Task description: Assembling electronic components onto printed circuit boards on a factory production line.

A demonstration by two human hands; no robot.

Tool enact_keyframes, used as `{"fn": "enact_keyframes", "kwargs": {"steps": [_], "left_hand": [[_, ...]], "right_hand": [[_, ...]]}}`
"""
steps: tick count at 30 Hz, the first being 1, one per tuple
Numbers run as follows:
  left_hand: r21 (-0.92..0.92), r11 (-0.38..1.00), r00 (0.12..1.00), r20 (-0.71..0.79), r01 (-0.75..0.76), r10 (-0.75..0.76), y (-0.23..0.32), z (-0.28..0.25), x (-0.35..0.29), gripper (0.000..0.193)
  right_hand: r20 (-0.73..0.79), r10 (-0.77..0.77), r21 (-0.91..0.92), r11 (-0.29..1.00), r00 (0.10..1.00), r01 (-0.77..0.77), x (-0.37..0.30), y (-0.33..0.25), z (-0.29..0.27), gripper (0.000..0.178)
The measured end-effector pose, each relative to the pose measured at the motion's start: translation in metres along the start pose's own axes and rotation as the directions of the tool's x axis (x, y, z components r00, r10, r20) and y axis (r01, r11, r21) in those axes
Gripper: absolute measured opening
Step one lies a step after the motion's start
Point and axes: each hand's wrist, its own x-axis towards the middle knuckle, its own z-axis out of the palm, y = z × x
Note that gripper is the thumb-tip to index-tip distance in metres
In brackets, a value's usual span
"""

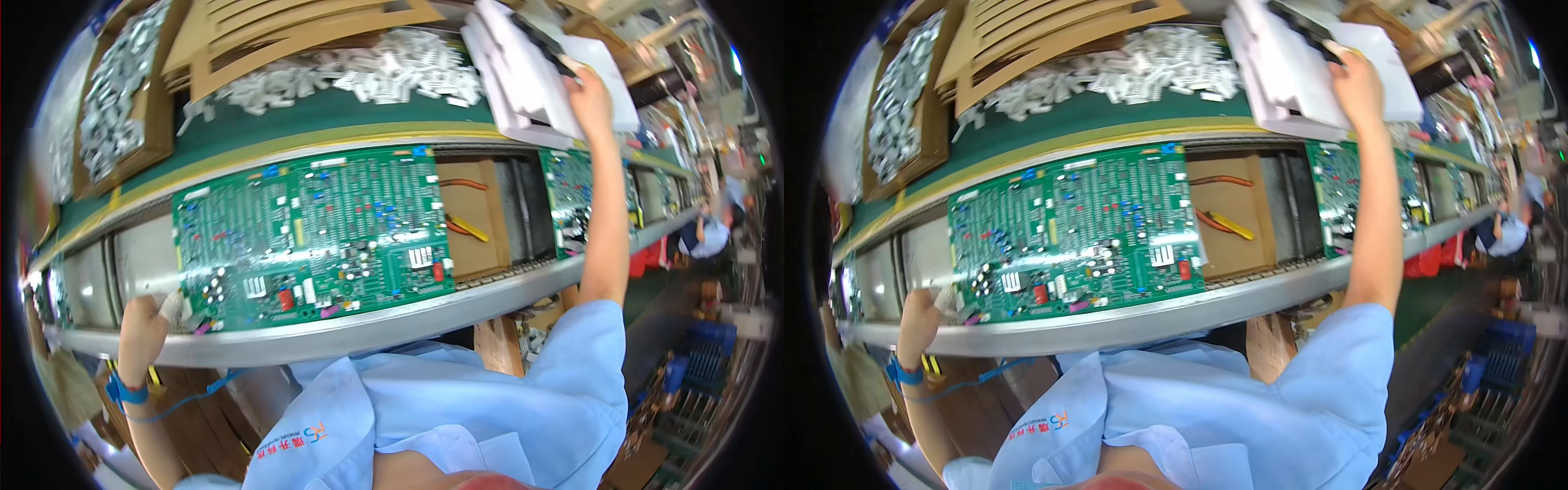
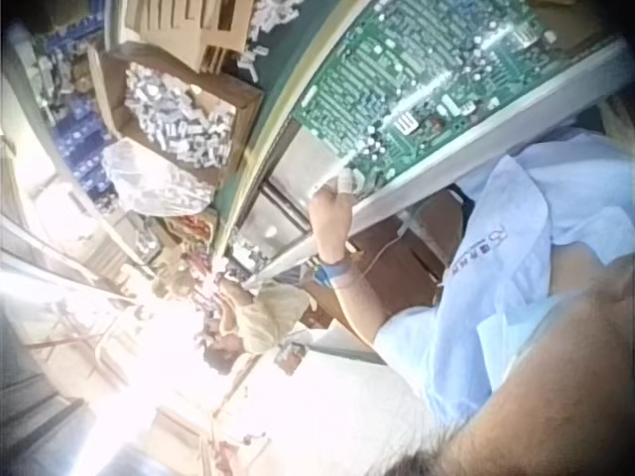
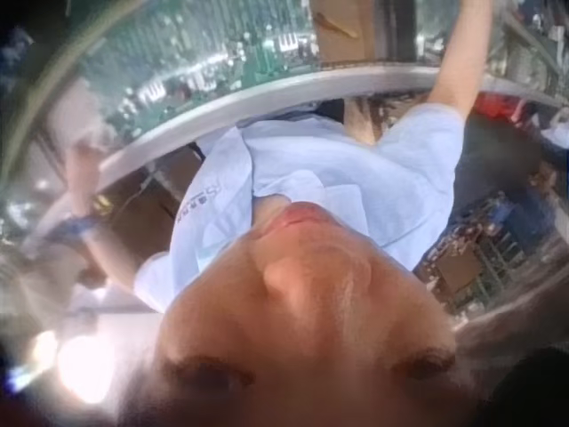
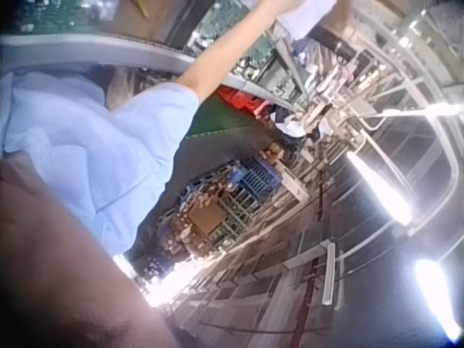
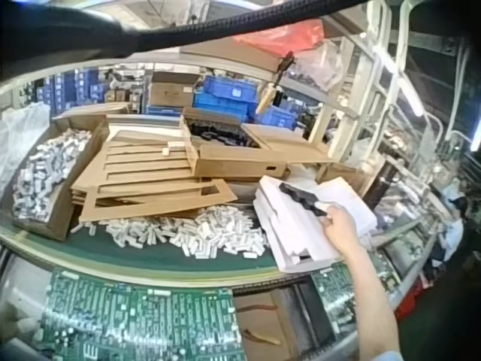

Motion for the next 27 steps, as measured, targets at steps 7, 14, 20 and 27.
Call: {"fn": "enact_keyframes", "kwargs": {"steps": [7,14,20,27], "left_hand": [[0.225,0.973,0.954,-0.275,-0.060,0.123,0.069,-0.067,0.049,0.042],[0.450,0.885,0.737,-0.558,-0.117,0.381,0.066,-0.103,0.139,0.023],[0.427,0.881,0.721,-0.544,-0.202,0.429,0.025,-0.098,0.236,0.027],[0.348,0.916,0.792,-0.494,-0.199,0.359,0.040,-0.086,0.264,0.028]], "right_hand": [[0.091,0.089,0.330,0.937,0.992,-0.114,0.003,0.080,0.011,0.031],[0.051,-0.076,0.299,0.953,0.996,0.057,0.012,0.070,0.010,0.030],[0.065,-0.037,0.178,0.984,0.997,0.025,0.010,0.071,0.010,0.029],[-0.108,0.059,0.440,0.898,0.992,-0.005,-0.004,0.026,-0.011,0.028]]}}
